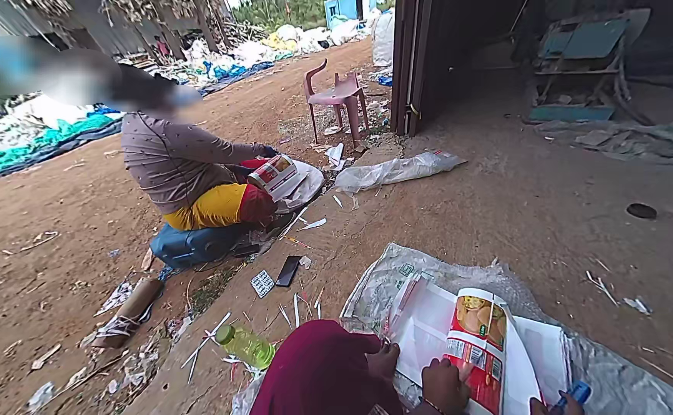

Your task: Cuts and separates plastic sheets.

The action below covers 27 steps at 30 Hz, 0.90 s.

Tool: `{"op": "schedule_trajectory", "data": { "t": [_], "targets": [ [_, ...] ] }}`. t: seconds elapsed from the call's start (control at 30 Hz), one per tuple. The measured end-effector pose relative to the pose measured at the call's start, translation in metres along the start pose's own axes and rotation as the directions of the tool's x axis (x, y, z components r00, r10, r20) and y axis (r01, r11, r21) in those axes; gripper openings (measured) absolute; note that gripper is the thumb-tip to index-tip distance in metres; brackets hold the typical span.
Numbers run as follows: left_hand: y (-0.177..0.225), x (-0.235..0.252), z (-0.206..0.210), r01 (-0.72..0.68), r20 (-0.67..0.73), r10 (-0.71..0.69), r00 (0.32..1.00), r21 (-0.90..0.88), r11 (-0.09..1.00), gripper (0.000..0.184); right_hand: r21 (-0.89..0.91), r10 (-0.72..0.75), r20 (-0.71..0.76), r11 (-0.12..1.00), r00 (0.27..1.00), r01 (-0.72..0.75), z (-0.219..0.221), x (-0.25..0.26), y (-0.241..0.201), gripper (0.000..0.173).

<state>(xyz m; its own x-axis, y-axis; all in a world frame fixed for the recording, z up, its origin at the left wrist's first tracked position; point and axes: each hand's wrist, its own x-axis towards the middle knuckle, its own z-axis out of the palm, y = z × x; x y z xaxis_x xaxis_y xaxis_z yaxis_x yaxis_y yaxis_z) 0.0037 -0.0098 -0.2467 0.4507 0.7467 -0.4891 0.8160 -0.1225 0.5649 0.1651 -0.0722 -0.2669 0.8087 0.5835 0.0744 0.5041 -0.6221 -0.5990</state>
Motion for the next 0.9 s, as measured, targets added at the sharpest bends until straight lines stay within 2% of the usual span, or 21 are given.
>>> {"op": "schedule_trajectory", "data": {
  "t": [0.03,0.07,0.13,0.17,0.2,0.27,0.4,0.47,0.53,0.63,0.67,0.73,0.77,0.83,0.87,0.9],
  "targets": [
    [-0.004,0.001,-0.004,0.041,-0.037,-0.041,0.998,0.000,0.999,0.042,0.106,0.050,-0.053,0.993,0.997,-0.044,0.013,0.009,0.033,0.052],
    [-0.008,0.002,-0.009,0.083,-0.075,-0.083,0.994,0.006,0.997,0.042,0.146,0.178,-0.043,0.975,0.983,-0.170,0.016,0.014,0.048,0.057],
    [-0.025,0.007,-0.016,0.162,-0.144,-0.155,0.977,0.037,0.986,0.042,0.127,0.385,-0.017,0.916,0.923,-0.380,0.013,0.019,0.063,0.062],
    [-0.037,0.013,-0.014,0.180,-0.203,-0.169,0.965,0.039,0.983,0.040,0.110,0.424,-0.015,0.901,0.905,-0.420,0.011,0.021,0.071,0.063],
    [-0.046,0.018,-0.013,0.214,-0.249,-0.198,0.948,0.035,0.976,0.039,0.093,0.437,-0.011,0.896,0.900,-0.434,0.010,0.025,0.078,0.063],
    [-0.065,0.024,-0.012,0.358,-0.295,-0.347,0.890,-0.018,0.933,0.038,0.059,0.452,0.008,0.890,0.892,-0.451,0.015,0.028,0.086,0.061],
    [-0.095,0.032,-0.007,0.581,-0.253,-0.590,0.767,-0.116,0.806,0.037,0.027,0.469,0.010,0.883,0.883,-0.469,0.028,0.035,0.100,0.062],
    [-0.101,0.037,-0.004,0.627,-0.239,-0.635,0.735,-0.118,0.770,0.034,0.010,0.479,0.029,0.878,0.878,-0.479,0.032,0.038,0.104,0.063],
    [-0.102,0.043,0.002,0.634,-0.293,-0.617,0.730,-0.045,0.772,0.034,-0.058,0.488,0.063,0.873,0.871,-0.485,0.031,0.041,0.105,0.059],
    [-0.099,0.047,0.014,0.555,-0.425,-0.458,0.781,0.135,0.821,0.062,-0.162,0.505,0.037,0.854,0.862,-0.494,0.034,0.046,0.102,0.053],
    [-0.096,0.049,0.017,0.485,-0.431,-0.372,0.822,0.189,0.854,0.064,-0.177,0.507,0.011,0.849,0.862,-0.497,0.034,0.048,0.099,0.052],
    [-0.087,0.050,0.026,0.281,-0.393,-0.174,0.903,0.234,0.931,0.056,-0.166,0.453,-0.026,0.877,0.891,-0.451,0.033,0.050,0.092,0.048],
    [-0.086,0.053,0.035,0.130,-0.377,-0.048,0.925,0.194,0.972,0.053,-0.151,0.370,-0.024,0.917,0.929,-0.369,0.033,0.047,0.090,0.045],
    [-0.082,0.064,0.059,-0.166,-0.356,0.160,0.921,0.012,0.986,0.056,-0.131,0.073,-0.044,0.988,0.996,-0.078,0.038,0.044,0.092,0.044],
    [-0.078,0.067,0.070,-0.242,-0.332,0.204,0.921,-0.077,0.967,0.056,-0.157,-0.046,-0.027,0.987,0.999,0.041,0.041,0.044,0.093,0.044],
    [-0.074,0.067,0.078,-0.267,-0.298,0.211,0.931,-0.162,0.950,0.056,-0.204,-0.089,0.035,0.974,0.995,0.095,0.043,0.044,0.092,0.046]
  ]
}}
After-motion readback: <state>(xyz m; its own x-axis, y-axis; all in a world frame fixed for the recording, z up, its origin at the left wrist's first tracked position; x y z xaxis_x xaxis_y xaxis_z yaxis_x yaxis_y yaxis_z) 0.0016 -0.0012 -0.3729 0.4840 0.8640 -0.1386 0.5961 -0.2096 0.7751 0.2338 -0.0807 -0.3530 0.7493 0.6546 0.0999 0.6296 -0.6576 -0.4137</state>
